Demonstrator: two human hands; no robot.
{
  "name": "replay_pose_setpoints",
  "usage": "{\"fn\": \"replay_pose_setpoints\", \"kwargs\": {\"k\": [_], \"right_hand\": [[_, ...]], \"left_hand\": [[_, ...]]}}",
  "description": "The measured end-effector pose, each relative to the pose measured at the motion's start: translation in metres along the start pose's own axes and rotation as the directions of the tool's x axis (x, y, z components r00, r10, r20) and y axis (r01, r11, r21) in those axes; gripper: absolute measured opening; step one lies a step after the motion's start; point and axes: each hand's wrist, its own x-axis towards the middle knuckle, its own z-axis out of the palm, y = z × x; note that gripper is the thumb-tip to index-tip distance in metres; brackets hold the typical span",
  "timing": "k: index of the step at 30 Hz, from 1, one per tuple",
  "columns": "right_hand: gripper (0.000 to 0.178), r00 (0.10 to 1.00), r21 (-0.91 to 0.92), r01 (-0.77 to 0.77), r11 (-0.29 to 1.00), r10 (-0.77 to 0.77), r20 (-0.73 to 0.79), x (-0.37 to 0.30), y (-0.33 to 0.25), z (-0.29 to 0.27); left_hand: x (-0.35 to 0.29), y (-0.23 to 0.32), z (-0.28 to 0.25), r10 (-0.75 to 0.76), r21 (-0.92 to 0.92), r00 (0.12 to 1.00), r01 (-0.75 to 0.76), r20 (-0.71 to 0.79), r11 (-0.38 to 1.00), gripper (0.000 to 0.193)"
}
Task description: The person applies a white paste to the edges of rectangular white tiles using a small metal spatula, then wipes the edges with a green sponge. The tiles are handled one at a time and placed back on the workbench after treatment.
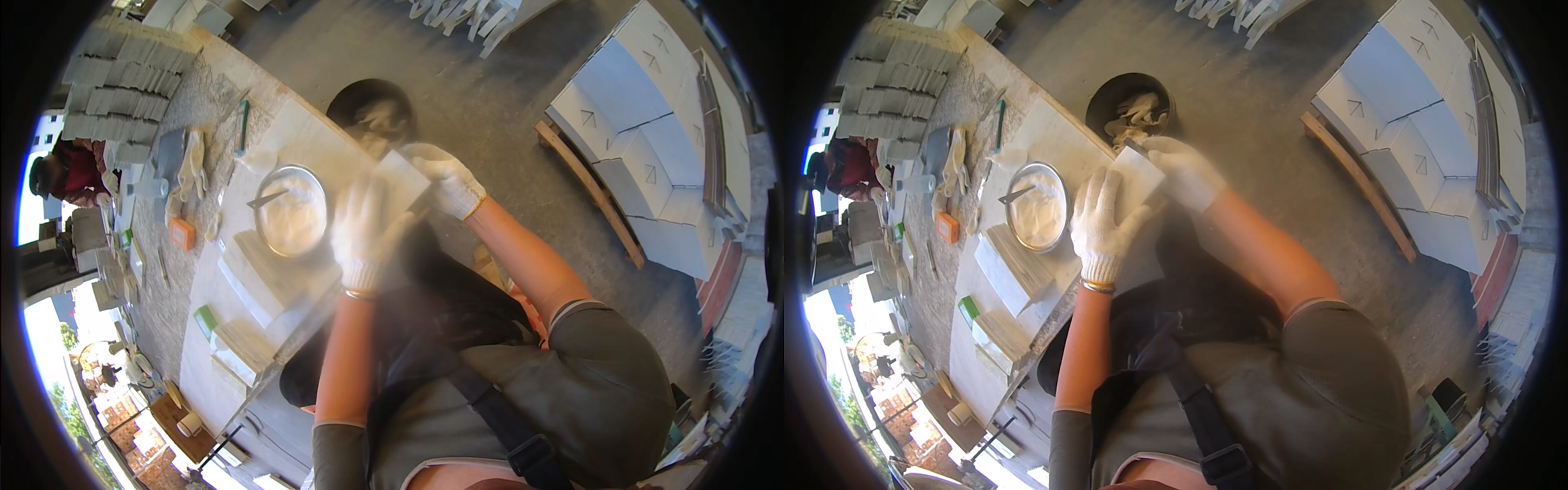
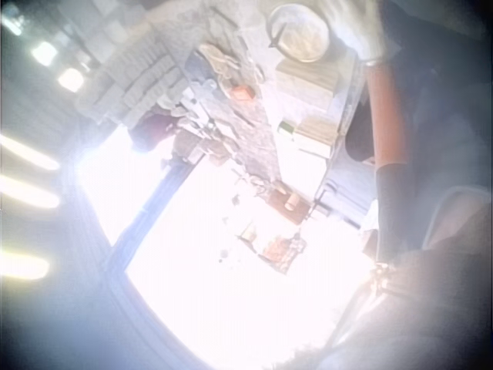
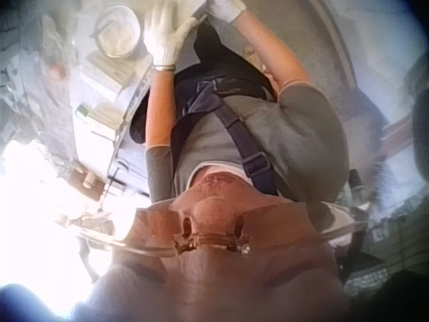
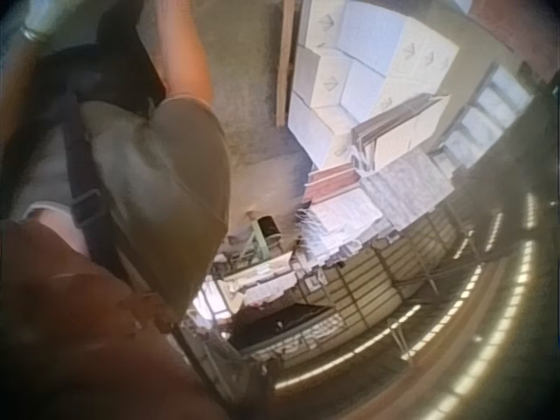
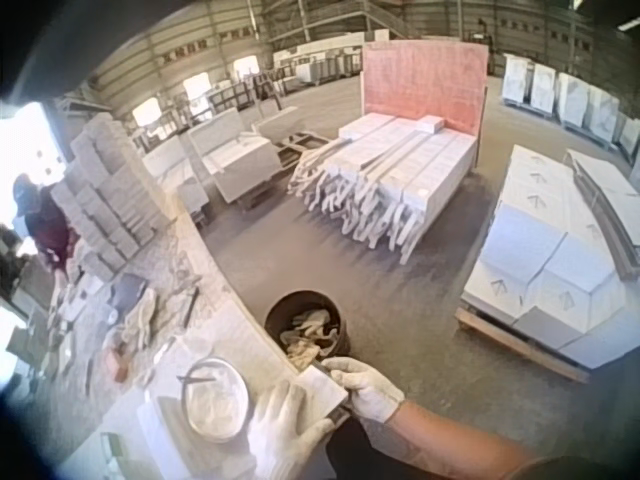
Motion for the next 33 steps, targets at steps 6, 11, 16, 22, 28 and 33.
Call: {"fn": "replay_pose_setpoints", "kwargs": {"k": [6,11,16,22,28,33], "right_hand": [[0.031,0.990,0.111,-0.112,0.987,0.121,-0.079,-0.022,-0.002,-0.010],[0.033,0.990,0.135,-0.108,0.985,0.118,-0.071,-0.031,-0.002,-0.017],[0.037,0.998,-0.139,-0.018,0.990,0.010,-0.061,0.015,-0.002,0.005],[0.031,0.996,0.031,-0.081,0.996,0.082,-0.021,-0.020,-0.003,-0.006],[0.037,0.998,0.022,-0.058,0.998,0.059,-0.030,-0.005,-0.002,-0.003],[0.035,0.999,-0.089,0.027,0.996,-0.024,0.032,0.000,-0.001,0.000]], "left_hand": [[0.001,-0.002,0.000,0.002,-0.019,1.000,-0.002,-0.026,1.000,0.072],[0.000,-0.001,-0.001,-0.024,-0.031,1.000,0.024,0.019,0.999,0.072],[0.001,-0.002,-0.001,-0.025,-0.038,1.000,0.025,0.006,0.999,0.073],[0.000,-0.001,-0.003,-0.024,-0.063,1.000,0.025,0.016,0.998,0.072],[0.002,-0.001,-0.005,-0.006,-0.062,1.000,0.006,-0.001,0.998,0.071],[0.000,-0.002,-0.002,-0.034,-0.067,0.999,0.034,0.000,0.997,0.071]]}}
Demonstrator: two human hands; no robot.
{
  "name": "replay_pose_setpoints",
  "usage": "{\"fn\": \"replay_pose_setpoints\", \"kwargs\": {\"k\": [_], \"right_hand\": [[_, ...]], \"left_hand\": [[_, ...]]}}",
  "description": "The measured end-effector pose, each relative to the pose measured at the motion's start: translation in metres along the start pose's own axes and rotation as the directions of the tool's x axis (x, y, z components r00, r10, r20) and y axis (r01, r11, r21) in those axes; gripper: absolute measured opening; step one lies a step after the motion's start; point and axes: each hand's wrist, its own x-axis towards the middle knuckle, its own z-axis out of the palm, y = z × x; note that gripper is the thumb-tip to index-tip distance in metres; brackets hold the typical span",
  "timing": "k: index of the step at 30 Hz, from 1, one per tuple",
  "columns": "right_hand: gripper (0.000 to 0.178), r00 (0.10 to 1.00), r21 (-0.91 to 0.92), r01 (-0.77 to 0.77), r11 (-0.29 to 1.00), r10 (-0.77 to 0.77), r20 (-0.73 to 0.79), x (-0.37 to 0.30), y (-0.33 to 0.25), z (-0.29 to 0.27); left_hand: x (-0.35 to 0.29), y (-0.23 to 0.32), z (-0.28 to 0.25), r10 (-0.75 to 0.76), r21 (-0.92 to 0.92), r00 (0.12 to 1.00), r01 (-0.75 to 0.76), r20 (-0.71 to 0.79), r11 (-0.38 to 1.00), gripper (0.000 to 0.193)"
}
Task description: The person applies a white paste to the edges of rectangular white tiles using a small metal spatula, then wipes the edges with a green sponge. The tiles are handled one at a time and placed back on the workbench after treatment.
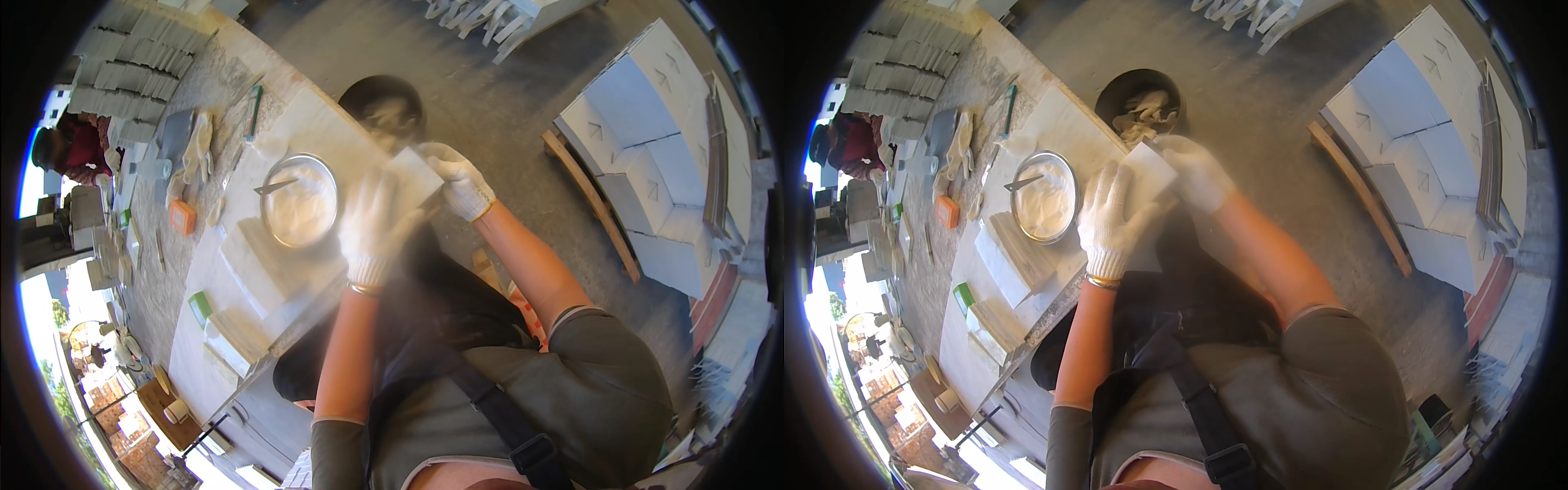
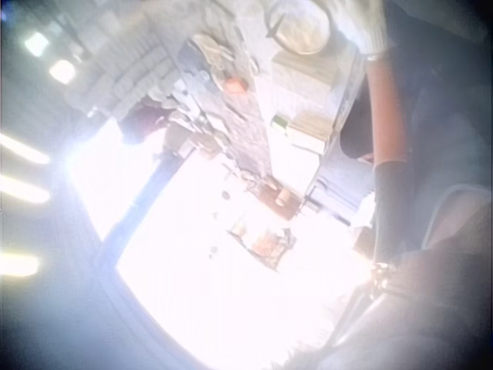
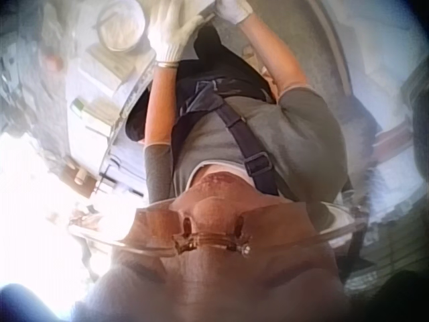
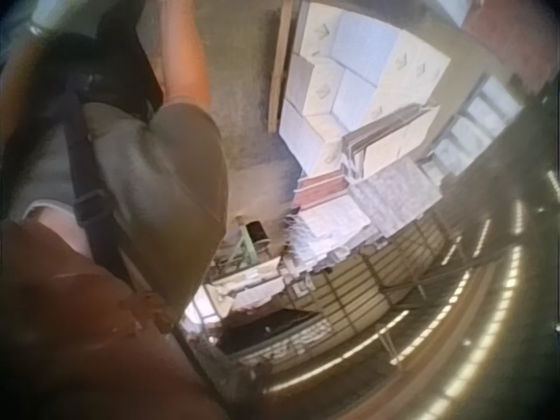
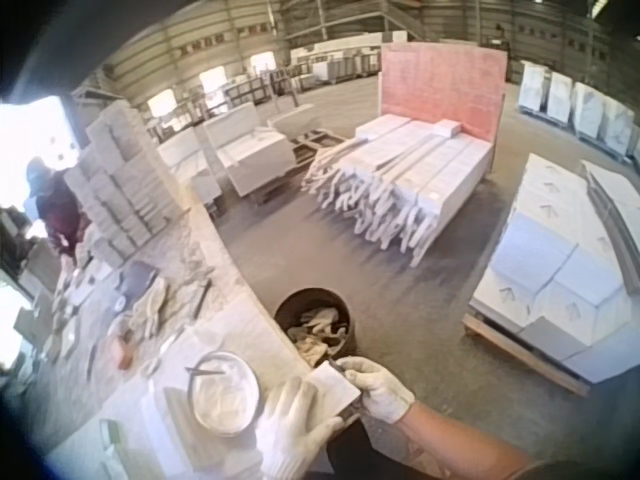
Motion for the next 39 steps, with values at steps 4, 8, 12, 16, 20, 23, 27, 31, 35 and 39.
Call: {"fn": "replay_pose_setpoints", "kwargs": {"k": [4,8,12,16,20,23,27,31,35,39], "right_hand": [[0.039,0.979,0.130,-0.156,0.979,0.171,-0.113,-0.021,0.000,-0.012],[0.039,0.994,0.153,-0.100,0.983,0.107,-0.034,-0.006,0.002,-0.011],[0.035,0.998,0.101,-0.058,0.993,0.062,-0.034,0.003,0.003,-0.003],[0.027,0.995,0.217,-0.102,0.971,0.101,0.018,-0.020,0.001,-0.010],[0.034,0.990,0.202,-0.134,0.970,0.124,0.061,-0.019,0.001,-0.021],[0.037,0.990,0.200,-0.128,0.971,0.111,0.091,-0.015,0.006,-0.024],[0.035,0.995,0.218,-0.103,0.971,0.097,0.038,-0.021,0.010,-0.026],[0.032,0.987,0.192,-0.151,0.970,0.137,0.084,-0.039,0.008,-0.034],[0.031,0.992,0.328,-0.103,0.939,0.071,0.107,-0.041,0.008,-0.038],[0.042,0.996,0.167,-0.078,0.983,0.086,-0.040,-0.013,0.008,-0.027]], "left_hand": [[0.000,-0.001,0.000,0.009,0.006,1.000,-0.009,0.021,1.000,0.071],[0.001,0.000,0.000,0.013,0.011,1.000,-0.013,0.009,1.000,0.070],[0.000,0.000,-0.001,-0.011,-0.019,1.000,0.011,0.012,1.000,0.070],[0.000,-0.002,-0.001,0.002,0.002,1.000,-0.002,0.031,1.000,0.071],[0.000,-0.002,0.000,-0.009,-0.018,1.000,0.010,0.020,1.000,0.071],[-0.001,-0.002,0.001,-0.016,-0.006,1.000,0.016,0.022,1.000,0.072],[-0.001,-0.003,-0.001,-0.017,-0.017,0.999,0.017,0.039,1.000,0.072],[0.000,-0.003,-0.002,-0.013,-0.021,0.999,0.014,0.051,1.000,0.072],[-0.001,-0.004,-0.001,-0.024,-0.010,0.998,0.025,0.057,1.000,0.072],[-0.001,-0.004,0.000,-0.019,-0.022,0.999,0.020,0.046,1.000,0.072]]}}
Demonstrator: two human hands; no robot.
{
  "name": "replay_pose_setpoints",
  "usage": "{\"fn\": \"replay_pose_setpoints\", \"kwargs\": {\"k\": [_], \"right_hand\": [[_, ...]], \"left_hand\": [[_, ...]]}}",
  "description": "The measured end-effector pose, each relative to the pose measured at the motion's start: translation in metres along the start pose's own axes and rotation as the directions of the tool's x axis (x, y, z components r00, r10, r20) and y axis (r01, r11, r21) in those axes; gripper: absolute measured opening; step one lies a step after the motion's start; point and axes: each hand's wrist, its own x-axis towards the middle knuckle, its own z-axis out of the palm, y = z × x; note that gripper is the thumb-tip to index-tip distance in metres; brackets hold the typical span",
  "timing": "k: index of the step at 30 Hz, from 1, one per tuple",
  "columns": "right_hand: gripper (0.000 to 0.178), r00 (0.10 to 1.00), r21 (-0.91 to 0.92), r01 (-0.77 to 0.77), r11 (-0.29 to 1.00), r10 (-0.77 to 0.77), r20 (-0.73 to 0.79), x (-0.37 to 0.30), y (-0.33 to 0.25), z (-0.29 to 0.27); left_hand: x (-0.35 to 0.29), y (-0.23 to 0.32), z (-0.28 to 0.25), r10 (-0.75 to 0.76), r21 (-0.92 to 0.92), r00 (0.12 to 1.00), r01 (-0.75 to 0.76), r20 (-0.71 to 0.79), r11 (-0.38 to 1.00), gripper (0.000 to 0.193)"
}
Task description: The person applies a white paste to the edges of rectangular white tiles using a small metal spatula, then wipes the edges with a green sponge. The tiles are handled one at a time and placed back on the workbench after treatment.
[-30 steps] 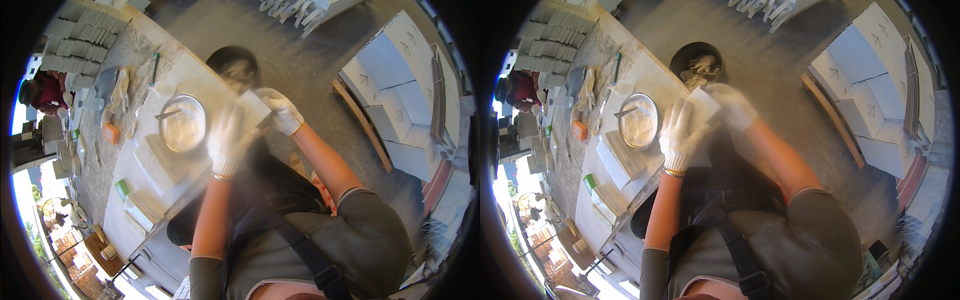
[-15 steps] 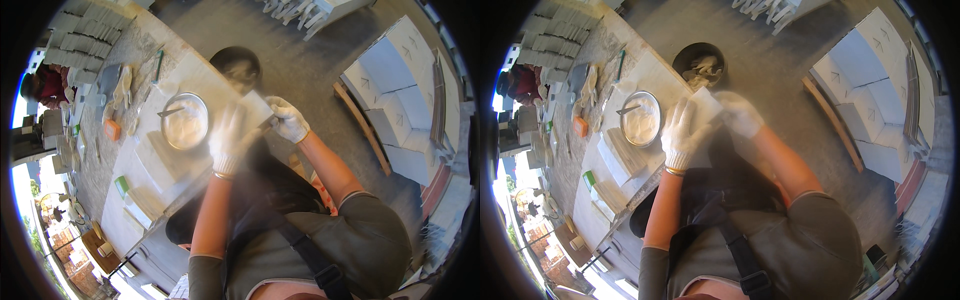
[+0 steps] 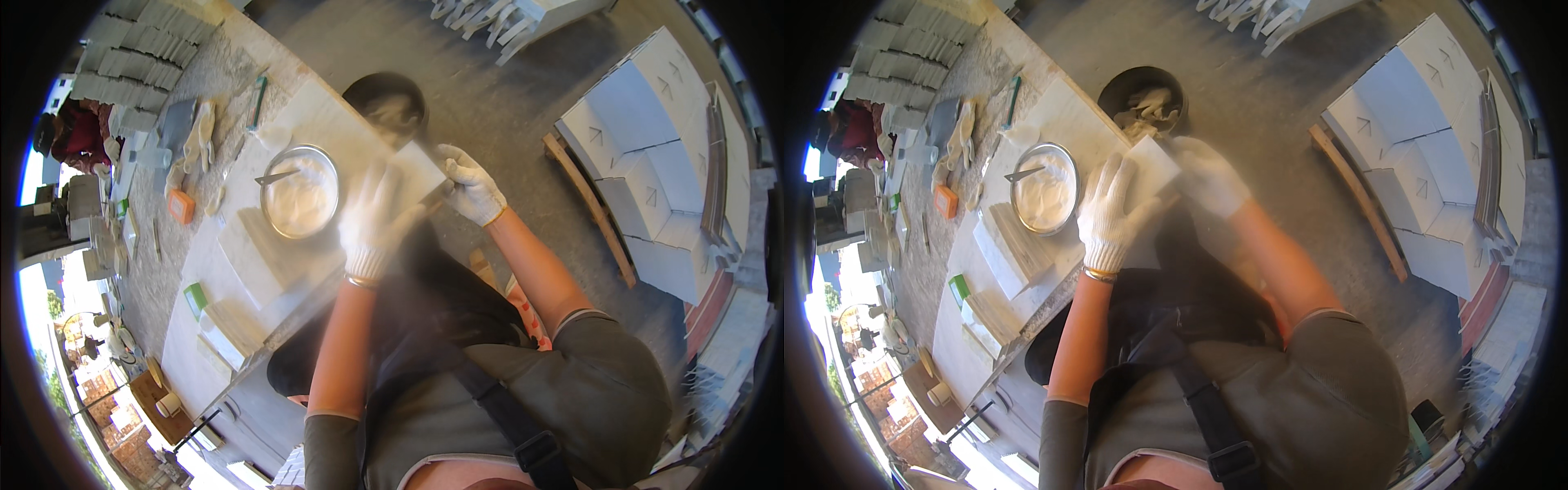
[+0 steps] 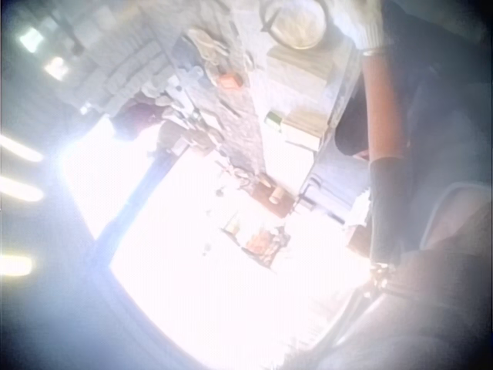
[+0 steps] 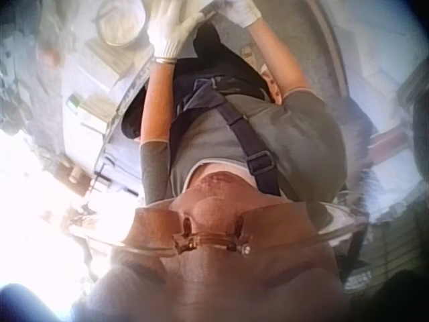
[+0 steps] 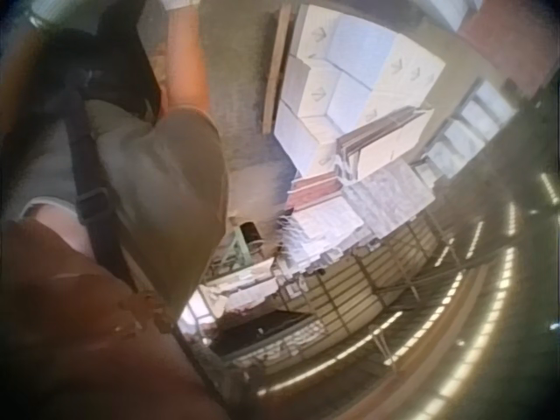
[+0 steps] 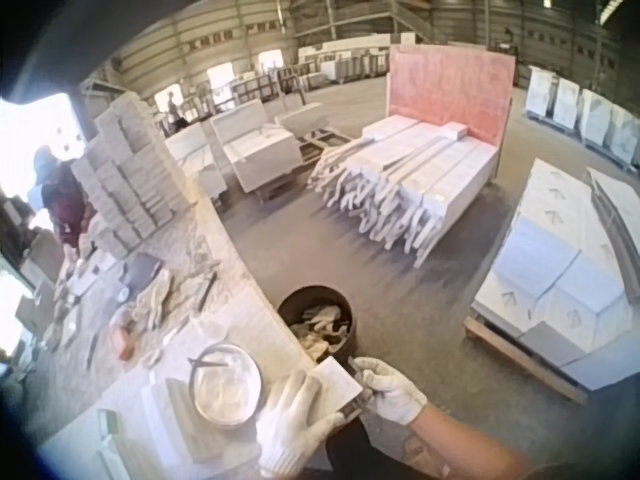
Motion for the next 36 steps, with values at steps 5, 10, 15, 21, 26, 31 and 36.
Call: {"fn": "replay_pose_setpoints", "kwargs": {"k": [5,10,15,21,26,31,36], "right_hand": [[0.045,0.997,-0.143,0.075,0.987,-0.069,0.045,0.027,0.003,0.024],[0.034,0.997,0.002,0.000,1.000,0.000,0.079,-0.009,0.000,0.014],[0.031,0.997,0.148,-0.017,0.989,0.005,0.079,-0.015,-0.003,0.002],[0.040,0.999,-0.138,0.012,0.990,-0.018,-0.040,0.016,0.003,0.024],[0.032,0.972,0.046,-0.071,0.996,0.059,0.225,-0.028,-0.003,0.000],[0.046,0.999,0.169,-0.002,0.986,-0.005,0.040,-0.024,0.004,-0.021],[0.055,0.974,-0.531,-0.141,0.835,0.020,-0.226,-0.026,-0.003,0.006]], "left_hand": [[0.000,0.001,-0.002,-0.019,-0.048,1.000,0.019,-0.004,0.999,0.071],[0.000,0.003,-0.002,-0.015,-0.016,1.000,0.014,-0.021,1.000,0.070],[-0.001,0.001,0.000,0.006,-0.015,1.000,-0.006,-0.025,1.000,0.071],[-0.001,-0.001,-0.002,0.030,0.033,1.000,-0.030,-0.009,0.999,0.072],[0.000,0.001,-0.001,-0.011,-0.019,1.000,0.011,0.007,1.000,0.069],[0.001,0.004,-0.003,-0.017,-0.049,1.000,0.016,-0.017,0.999,0.069],[0.001,0.004,-0.006,0.022,0.032,0.999,-0.021,-0.033,0.999,0.073]]}}
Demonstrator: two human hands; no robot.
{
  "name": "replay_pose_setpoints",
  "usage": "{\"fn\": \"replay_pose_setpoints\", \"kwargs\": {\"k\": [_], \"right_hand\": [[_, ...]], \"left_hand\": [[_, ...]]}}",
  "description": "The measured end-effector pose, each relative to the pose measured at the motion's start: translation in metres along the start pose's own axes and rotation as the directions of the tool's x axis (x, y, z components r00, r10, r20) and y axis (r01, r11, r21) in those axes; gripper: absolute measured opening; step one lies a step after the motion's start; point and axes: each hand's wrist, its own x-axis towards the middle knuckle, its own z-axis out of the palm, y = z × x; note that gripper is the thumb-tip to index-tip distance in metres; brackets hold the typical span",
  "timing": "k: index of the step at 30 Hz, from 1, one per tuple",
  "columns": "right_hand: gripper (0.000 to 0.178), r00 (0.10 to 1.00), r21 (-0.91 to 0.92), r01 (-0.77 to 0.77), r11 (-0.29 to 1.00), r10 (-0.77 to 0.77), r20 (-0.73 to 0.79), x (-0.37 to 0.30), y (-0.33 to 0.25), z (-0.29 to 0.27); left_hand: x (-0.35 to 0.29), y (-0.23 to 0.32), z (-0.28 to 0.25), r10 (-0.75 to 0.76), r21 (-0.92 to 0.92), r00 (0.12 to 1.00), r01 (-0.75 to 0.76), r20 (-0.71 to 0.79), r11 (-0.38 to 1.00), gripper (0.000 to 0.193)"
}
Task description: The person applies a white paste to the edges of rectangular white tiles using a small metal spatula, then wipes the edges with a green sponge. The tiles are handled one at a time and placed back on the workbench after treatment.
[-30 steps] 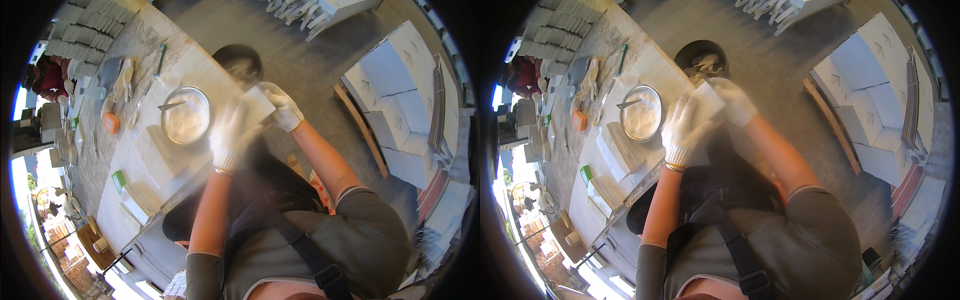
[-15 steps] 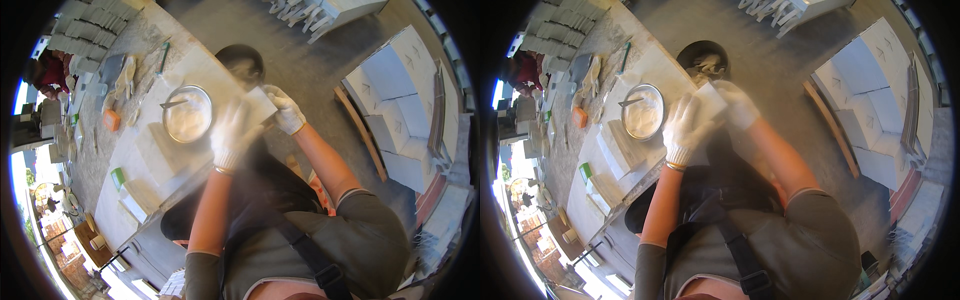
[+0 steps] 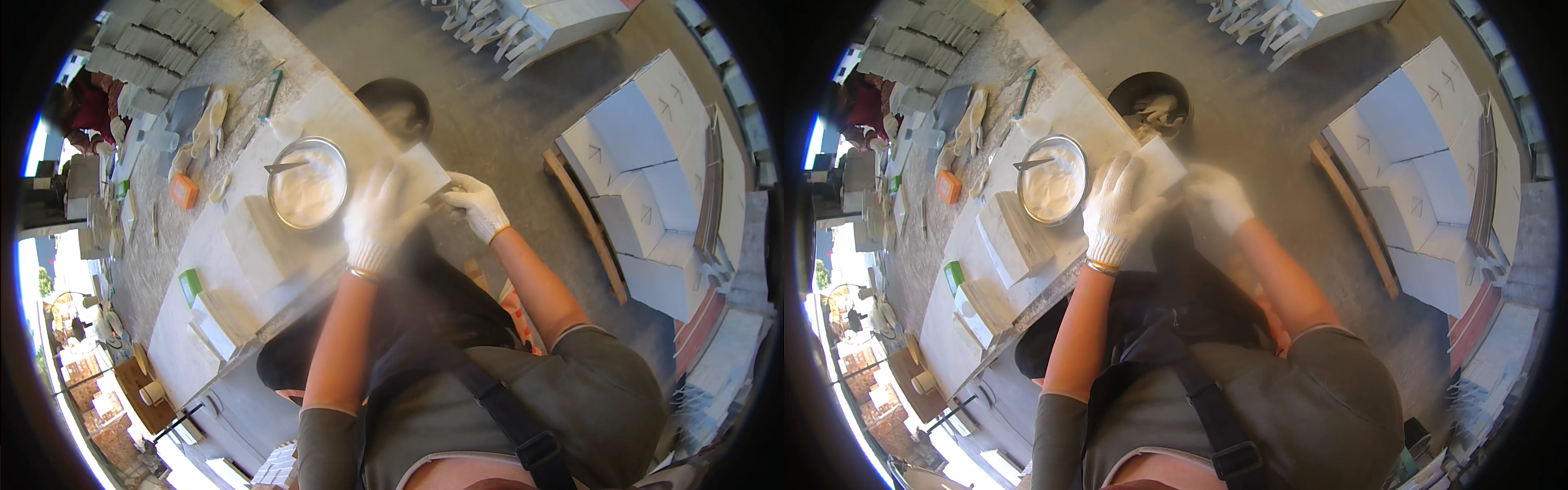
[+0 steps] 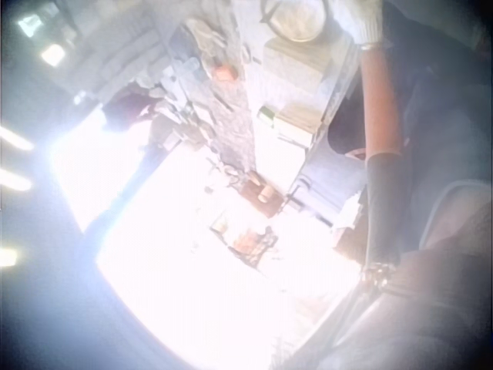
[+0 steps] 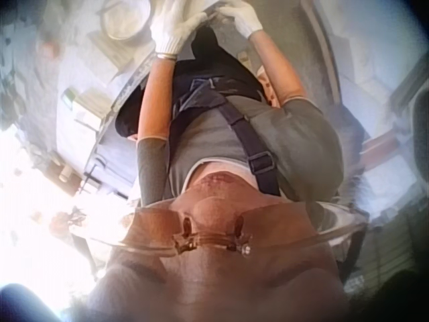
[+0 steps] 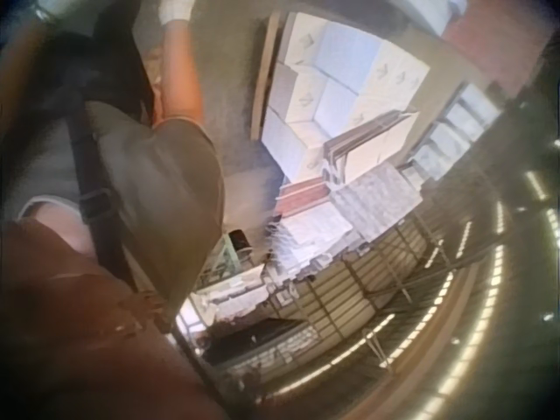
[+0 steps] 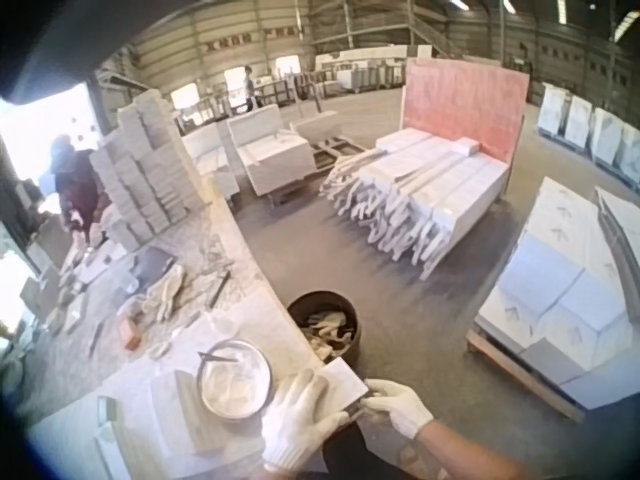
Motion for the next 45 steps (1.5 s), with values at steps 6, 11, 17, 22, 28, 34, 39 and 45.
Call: {"fn": "replay_pose_setpoints", "kwargs": {"k": [6,11,17,22,28,34,39,45], "right_hand": [[0.058,0.994,-0.378,0.045,0.925,-0.004,0.108,-0.035,-0.043,0.011],[0.057,0.989,-0.011,0.029,1.000,-0.030,-0.148,-0.047,-0.069,-0.029],[0.046,0.951,-0.275,0.173,0.946,-0.233,-0.202,-0.048,-0.093,-0.031],[0.046,0.947,-0.293,0.279,0.914,-0.313,-0.076,-0.047,-0.107,-0.004],[0.048,0.932,-0.253,0.295,0.921,-0.335,-0.135,-0.057,-0.110,-0.008],[0.046,0.938,-0.203,0.273,0.940,-0.307,-0.162,-0.069,-0.116,-0.010],[0.042,0.946,-0.219,0.267,0.939,-0.299,-0.128,-0.071,-0.119,0.006],[0.039,0.947,-0.243,0.266,0.933,-0.301,-0.116,-0.073,-0.118,0.013]], "left_hand": [[-0.002,0.001,0.001,0.013,0.043,0.999,-0.011,-0.037,0.999,0.076],[-0.001,0.002,-0.001,-0.050,0.014,0.998,0.049,0.030,0.999,0.077],[-0.002,0.004,-0.001,-0.049,0.032,0.999,0.050,-0.007,0.998,0.075],[-0.001,0.003,-0.004,-0.100,-0.047,0.995,0.101,0.023,0.994,0.077],[0.003,0.018,-0.017,-0.155,-0.210,0.982,0.174,0.104,0.962,0.078],[-0.020,0.028,-0.034,-0.148,-0.876,0.909,0.416,0.391,0.244,0.079],[-0.036,0.033,-0.032,-0.070,-0.826,0.850,0.482,0.521,-0.293,0.073],[-0.048,0.036,-0.029,0.189,-0.610,0.839,0.509,0.511,-0.607,0.108]]}}
